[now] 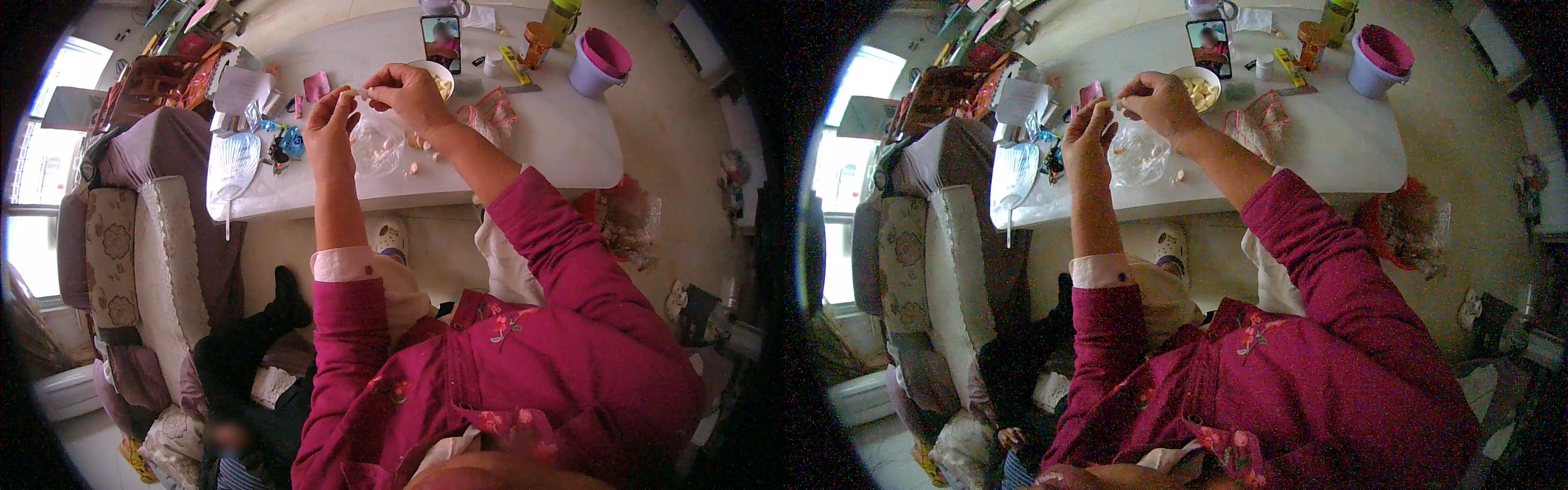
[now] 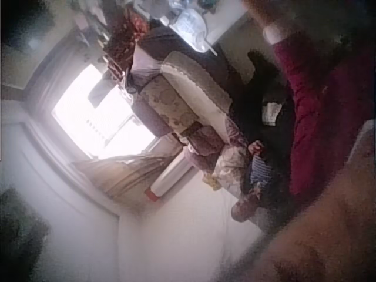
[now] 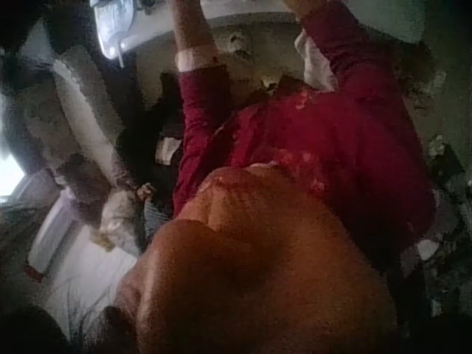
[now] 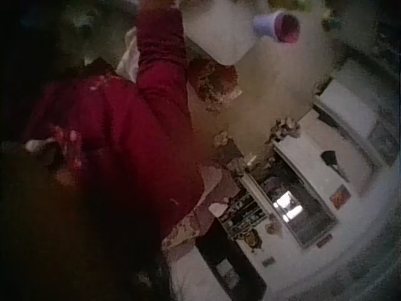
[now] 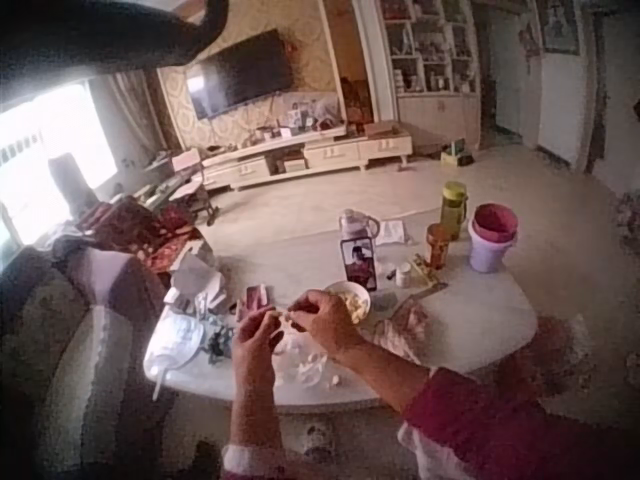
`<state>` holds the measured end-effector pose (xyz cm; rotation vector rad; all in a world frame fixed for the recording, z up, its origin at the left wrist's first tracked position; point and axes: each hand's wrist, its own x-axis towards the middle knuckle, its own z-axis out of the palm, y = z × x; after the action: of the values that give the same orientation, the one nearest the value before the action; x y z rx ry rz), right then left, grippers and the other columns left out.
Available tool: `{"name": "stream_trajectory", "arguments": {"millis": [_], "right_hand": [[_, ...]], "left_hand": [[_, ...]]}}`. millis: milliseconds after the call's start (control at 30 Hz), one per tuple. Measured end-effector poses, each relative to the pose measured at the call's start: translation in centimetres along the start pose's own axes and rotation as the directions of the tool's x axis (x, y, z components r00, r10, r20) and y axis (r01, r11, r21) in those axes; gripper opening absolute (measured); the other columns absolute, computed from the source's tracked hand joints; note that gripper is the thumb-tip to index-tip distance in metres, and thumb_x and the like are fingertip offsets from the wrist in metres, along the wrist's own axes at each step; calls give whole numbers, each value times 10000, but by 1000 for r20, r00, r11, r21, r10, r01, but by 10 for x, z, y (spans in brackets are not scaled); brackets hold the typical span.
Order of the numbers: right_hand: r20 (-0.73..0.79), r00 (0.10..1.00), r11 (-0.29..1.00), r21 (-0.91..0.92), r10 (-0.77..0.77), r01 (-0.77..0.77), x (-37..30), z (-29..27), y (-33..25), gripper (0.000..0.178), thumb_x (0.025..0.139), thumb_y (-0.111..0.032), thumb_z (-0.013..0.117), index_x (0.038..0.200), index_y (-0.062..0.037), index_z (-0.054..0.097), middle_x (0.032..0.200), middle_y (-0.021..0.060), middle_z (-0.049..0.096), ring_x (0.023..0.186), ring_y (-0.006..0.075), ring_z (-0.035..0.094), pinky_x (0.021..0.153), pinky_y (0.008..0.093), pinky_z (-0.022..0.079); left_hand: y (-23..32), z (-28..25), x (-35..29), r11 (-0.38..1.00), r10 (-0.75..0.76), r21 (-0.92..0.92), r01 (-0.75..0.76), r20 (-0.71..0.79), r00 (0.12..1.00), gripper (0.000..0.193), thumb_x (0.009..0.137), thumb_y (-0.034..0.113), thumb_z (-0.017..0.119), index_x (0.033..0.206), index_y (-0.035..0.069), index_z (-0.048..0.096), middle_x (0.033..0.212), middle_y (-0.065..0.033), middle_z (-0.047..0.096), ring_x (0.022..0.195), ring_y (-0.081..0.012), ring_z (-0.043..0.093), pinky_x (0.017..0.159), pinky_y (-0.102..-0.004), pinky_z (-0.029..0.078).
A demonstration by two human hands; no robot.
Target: The person peels garlic cloves by hand, separating the skins from the cloves and placing the peeled garlic into a white bowl. The person handles the garlic cloves one by one, discarding the skins onto the table surface.
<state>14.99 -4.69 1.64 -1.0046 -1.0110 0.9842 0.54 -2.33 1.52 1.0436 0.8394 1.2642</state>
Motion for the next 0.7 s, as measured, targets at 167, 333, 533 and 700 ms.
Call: {"name": "stream_trajectory", "arguments": {"millis": [167,333,533,700], "right_hand": [[75,986,962,219,148,-162,4,-3,5,127,819,-50,642,924,22,645,833,88,670,743,159,671,692,265,561],[110,981,951,251,160,-183,3,0,13,169,823,-69,650,949,43,637,867,116,677,756,184,681,718,285,570],[119,974,936,276,192,-218,3,0,15,193,828,-87,664,955,56,633,864,134,684,740,201,687,691,300,581],[101,974,952,213,202,-220,7,-2,24,188,841,-84,656,953,65,629,839,140,682,718,209,687,659,296,585]], "left_hand": [[4,5,-2,999,7,-41,-4,60,998,200,892,122,640,1057,10,647,986,-74,662,881,-145,630,759,-268,520],[-3,5,0,998,59,-2,-59,86,995,188,880,82,646,1047,-5,649,992,-78,669,870,-133,628,751,-260,521],[-8,-2,4,960,183,200,-195,75,980,209,846,72,681,1030,-23,653,953,-84,680,804,-139,631,714,-245,499],[-5,-4,5,923,205,307,-233,121,971,169,834,72,693,978,-13,665,884,-60,682,755,-116,609,660,-231,469]]}}
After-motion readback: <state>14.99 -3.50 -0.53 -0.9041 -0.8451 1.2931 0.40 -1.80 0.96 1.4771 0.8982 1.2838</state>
